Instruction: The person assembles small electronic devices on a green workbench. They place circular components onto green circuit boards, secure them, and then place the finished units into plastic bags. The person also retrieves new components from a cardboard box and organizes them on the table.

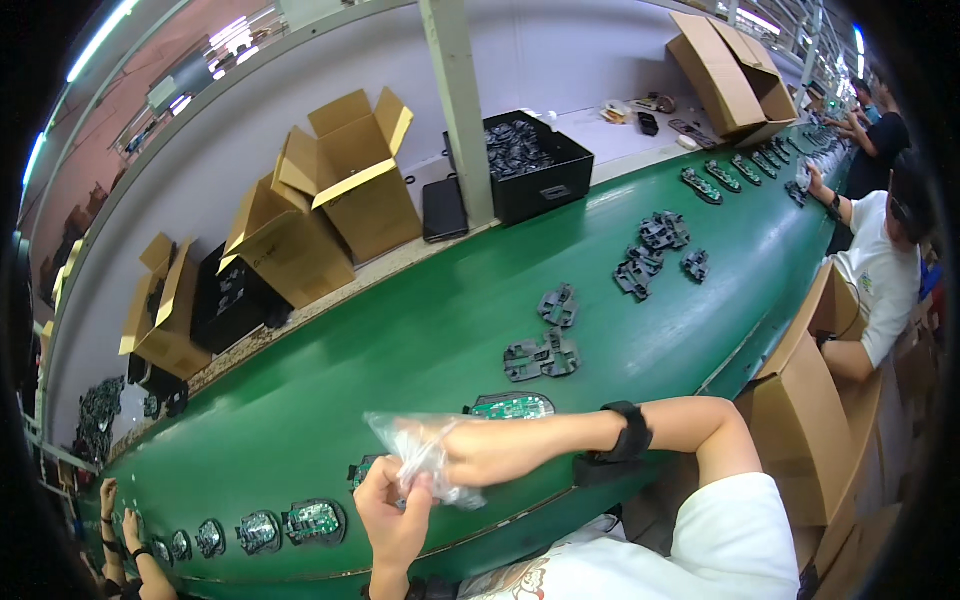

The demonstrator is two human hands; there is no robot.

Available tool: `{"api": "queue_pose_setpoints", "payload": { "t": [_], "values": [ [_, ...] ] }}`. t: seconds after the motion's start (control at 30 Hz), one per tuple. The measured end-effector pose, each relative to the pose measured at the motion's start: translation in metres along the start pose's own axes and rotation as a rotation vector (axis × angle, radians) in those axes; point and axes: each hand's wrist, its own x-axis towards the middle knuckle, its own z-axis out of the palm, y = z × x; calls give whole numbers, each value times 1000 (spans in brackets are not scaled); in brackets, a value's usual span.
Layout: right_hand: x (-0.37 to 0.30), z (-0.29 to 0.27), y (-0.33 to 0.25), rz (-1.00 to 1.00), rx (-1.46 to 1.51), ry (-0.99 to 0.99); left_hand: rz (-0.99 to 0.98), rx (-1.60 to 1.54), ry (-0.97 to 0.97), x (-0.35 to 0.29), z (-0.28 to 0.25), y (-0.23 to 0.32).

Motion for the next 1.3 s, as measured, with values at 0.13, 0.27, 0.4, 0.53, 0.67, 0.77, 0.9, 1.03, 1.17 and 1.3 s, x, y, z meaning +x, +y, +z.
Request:
{"api": "queue_pose_setpoints", "payload": {
  "t": [0.13, 0.27, 0.4, 0.53, 0.67, 0.77, 0.9, 1.03, 1.17, 1.3],
  "values": [
    [-4, 33, 2, 39, -919, 282, 165, 143, -85, 0, 1, 4],
    [-27, 18, -29, -224, -933, 280, -215, -284, 179, 15, -18, 10],
    [-41, -5, -36, -488, -662, 384, -160, -286, 270, 12, -31, 5],
    [-39, -41, 56, -155, -1232, 499, -250, -104, 286, 13, -27, 44],
    [-89, -100, 114, 148, -1423, 548, -81, -40, 284, 1, -40, 23],
    [-142, -149, 126, 424, -1579, 709, -90, -35, 294, 1, -40, 23],
    [-230, -202, 137, 941, -1609, 948, -219, -188, 241, 0, -39, 20],
    [-192, -179, 115, 589, -1407, 1208, -180, -202, 190, 2, -45, -2],
    [-90, -87, 17, -5, -763, 702, -152, -242, 178, 13, -22, 18],
    [-41, -24, -24, 0, -203, 146, -145, -258, 178, 8, -16, 24]
  ]
}}
